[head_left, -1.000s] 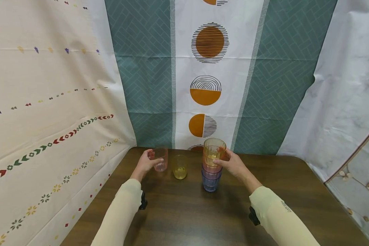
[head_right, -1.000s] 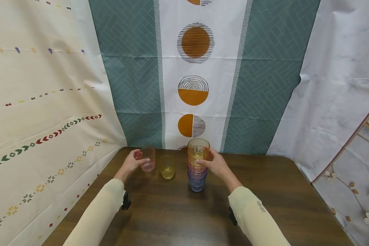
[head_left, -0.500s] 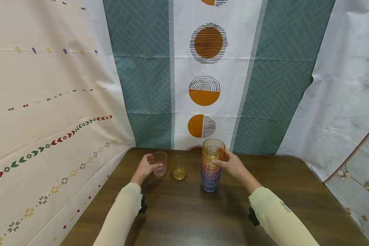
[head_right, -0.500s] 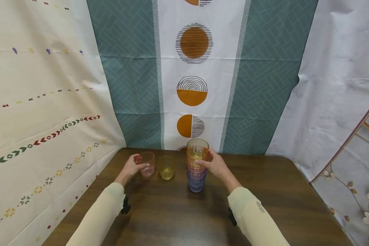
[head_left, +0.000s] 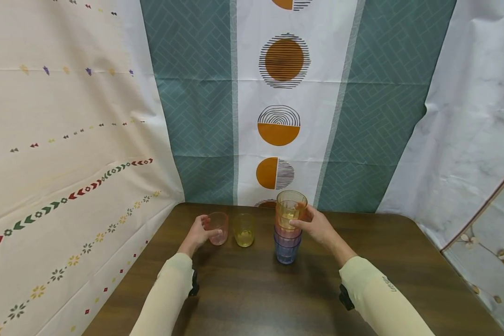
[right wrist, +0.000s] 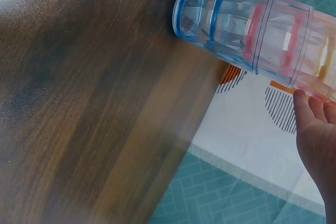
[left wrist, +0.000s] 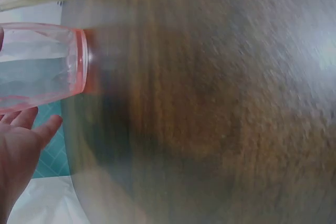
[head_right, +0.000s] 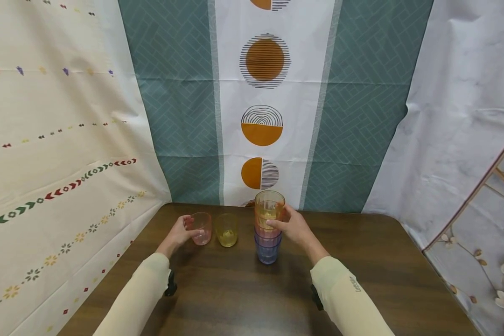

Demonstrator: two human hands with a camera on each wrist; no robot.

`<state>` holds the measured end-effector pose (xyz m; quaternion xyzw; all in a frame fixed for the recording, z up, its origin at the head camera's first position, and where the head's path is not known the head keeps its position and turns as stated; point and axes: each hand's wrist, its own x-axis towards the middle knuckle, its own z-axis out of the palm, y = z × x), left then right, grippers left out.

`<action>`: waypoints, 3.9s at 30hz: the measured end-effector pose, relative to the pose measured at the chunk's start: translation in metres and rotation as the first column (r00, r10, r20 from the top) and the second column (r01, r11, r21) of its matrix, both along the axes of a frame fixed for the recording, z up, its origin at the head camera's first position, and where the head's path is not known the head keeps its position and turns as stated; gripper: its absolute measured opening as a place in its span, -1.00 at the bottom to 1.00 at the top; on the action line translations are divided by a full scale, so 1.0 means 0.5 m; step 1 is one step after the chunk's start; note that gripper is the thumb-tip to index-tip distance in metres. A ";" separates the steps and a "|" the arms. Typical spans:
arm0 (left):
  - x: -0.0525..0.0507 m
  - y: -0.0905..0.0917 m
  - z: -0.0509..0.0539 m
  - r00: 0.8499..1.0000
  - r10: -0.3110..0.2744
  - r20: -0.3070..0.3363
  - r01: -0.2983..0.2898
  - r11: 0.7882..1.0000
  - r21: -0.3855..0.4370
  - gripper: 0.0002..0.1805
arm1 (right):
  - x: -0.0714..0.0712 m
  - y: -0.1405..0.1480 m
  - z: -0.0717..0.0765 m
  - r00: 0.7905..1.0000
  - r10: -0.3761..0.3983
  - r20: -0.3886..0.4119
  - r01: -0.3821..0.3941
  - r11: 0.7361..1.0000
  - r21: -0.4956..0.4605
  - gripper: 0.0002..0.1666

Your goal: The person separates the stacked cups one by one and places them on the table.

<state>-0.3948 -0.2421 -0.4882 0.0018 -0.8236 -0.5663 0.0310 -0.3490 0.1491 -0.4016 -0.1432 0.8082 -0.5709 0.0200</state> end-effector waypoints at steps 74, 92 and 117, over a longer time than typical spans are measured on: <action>0.015 0.240 0.268 0.930 -0.353 -0.102 0.347 0.935 -0.067 0.11 | 0.003 0.000 -0.008 1.000 -0.008 -0.016 0.009 1.000 0.007 -0.11; 0.027 0.318 0.273 0.882 -0.462 -0.095 0.442 0.880 -0.171 0.00 | 0.002 0.004 -0.009 1.000 0.012 -0.023 -0.012 1.000 -0.002 -0.10; 0.039 0.363 0.251 0.860 -0.503 -0.086 0.486 0.858 -0.167 -0.07 | 0.003 0.006 -0.012 1.000 0.013 -0.023 -0.013 1.000 0.005 -0.11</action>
